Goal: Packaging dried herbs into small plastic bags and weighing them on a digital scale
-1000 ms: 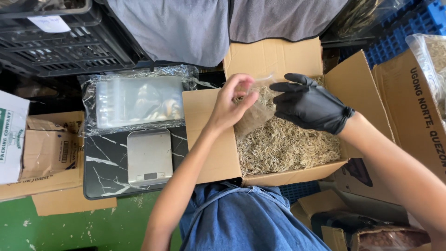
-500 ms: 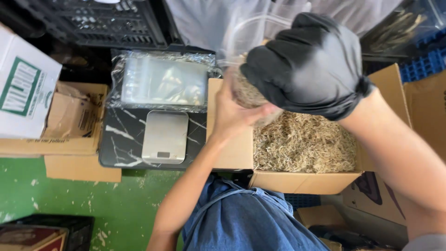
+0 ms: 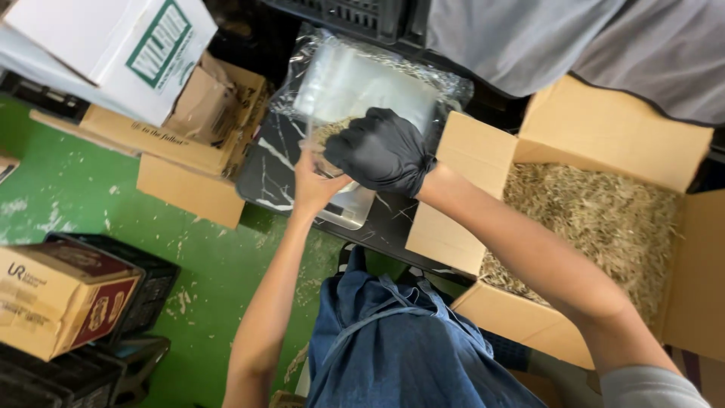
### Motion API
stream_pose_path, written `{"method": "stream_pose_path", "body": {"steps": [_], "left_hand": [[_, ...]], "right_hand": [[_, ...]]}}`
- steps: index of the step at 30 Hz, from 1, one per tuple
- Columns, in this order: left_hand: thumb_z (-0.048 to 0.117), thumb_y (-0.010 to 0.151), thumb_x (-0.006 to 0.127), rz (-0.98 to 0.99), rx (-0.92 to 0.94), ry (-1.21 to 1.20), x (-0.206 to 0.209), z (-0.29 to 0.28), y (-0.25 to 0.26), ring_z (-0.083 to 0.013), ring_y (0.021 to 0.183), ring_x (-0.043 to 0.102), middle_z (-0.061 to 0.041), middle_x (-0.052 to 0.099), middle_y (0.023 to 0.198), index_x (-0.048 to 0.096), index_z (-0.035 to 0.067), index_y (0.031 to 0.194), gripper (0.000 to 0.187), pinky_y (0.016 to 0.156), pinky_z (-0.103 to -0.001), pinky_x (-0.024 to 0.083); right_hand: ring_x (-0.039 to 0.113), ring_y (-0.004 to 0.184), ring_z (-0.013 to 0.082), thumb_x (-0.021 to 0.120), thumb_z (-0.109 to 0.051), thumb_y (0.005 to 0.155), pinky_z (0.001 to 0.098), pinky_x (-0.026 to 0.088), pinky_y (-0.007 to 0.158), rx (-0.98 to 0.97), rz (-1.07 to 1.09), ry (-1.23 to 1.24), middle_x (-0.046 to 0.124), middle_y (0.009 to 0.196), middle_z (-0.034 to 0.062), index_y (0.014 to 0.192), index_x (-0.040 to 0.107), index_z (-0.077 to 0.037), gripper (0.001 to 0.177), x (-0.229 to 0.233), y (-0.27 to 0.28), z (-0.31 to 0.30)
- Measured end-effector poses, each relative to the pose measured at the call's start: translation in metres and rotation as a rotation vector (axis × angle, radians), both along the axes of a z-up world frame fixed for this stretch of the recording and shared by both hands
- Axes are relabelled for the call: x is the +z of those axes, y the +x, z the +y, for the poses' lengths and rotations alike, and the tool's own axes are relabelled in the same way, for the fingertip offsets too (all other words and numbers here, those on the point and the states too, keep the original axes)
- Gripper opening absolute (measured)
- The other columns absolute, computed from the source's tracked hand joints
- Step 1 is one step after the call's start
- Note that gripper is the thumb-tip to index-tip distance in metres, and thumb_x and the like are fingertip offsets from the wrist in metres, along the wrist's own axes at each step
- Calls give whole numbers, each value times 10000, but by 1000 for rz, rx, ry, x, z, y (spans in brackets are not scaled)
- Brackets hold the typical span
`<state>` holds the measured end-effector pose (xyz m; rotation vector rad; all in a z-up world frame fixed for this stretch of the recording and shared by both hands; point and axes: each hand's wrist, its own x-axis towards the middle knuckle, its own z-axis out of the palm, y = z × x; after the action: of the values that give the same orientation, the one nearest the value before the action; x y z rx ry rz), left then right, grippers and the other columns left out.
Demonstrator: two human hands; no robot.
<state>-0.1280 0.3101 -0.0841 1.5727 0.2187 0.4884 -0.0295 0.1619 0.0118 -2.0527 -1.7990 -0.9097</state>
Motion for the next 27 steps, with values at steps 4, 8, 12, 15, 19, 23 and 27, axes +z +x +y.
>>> {"method": "stream_pose_path", "body": {"steps": [4,8,12,15,19,23,27], "left_hand": [[212,680,996,37,-67,35,-11,7,-5,-397,1214,611,-198,690,1207,525,82,1421,888,1008,-577,458],[138,588,962,-1,-124,91,-5,14,-15,-466,1311,512,-257,628,1270,399,97,1513,1083,1128,-622,332],[221,590,1016,-95,-155,131,24,23,-32,-421,1451,360,-219,487,1512,339,94,1535,1169,1191,-618,216],[260,582,1024,-93,-130,140,22,31,-38,-333,1479,345,-116,462,1553,328,165,1557,1202,1190,-604,235],[321,631,1003,-99,-45,156,16,36,-49,-341,1420,413,-141,483,1499,342,123,1525,1129,1161,-581,312],[330,688,961,-51,52,142,-9,42,-62,-331,1348,472,-155,510,1433,374,89,1494,1026,1119,-529,382],[241,752,902,25,98,123,-28,52,-79,-302,1315,490,-140,530,1383,391,101,1469,892,1090,-483,411]], "right_hand": [[625,674,313,655,-218,1054,367,533,710,106,229,-69,627,675,92,804,650,-30,313,9,-15,1],[662,739,277,631,-378,1025,395,528,711,146,379,-68,660,759,62,908,660,-128,277,24,-14,-2],[683,752,342,717,-232,992,434,545,699,170,543,73,688,781,121,1028,727,-77,160,44,-12,-8],[704,791,345,681,-171,1007,416,553,715,133,590,150,717,845,124,1013,736,-76,111,54,-12,-17],[711,820,351,710,-101,990,389,559,726,74,704,317,760,928,105,998,755,-75,53,36,-11,-33],[695,814,285,603,-136,1073,368,548,736,-371,1066,600,740,816,127,1012,747,-75,167,-75,7,-61],[724,949,445,685,-250,918,532,593,848,-660,1133,-170,778,947,158,1049,773,-125,202,-129,4,-72]]}}
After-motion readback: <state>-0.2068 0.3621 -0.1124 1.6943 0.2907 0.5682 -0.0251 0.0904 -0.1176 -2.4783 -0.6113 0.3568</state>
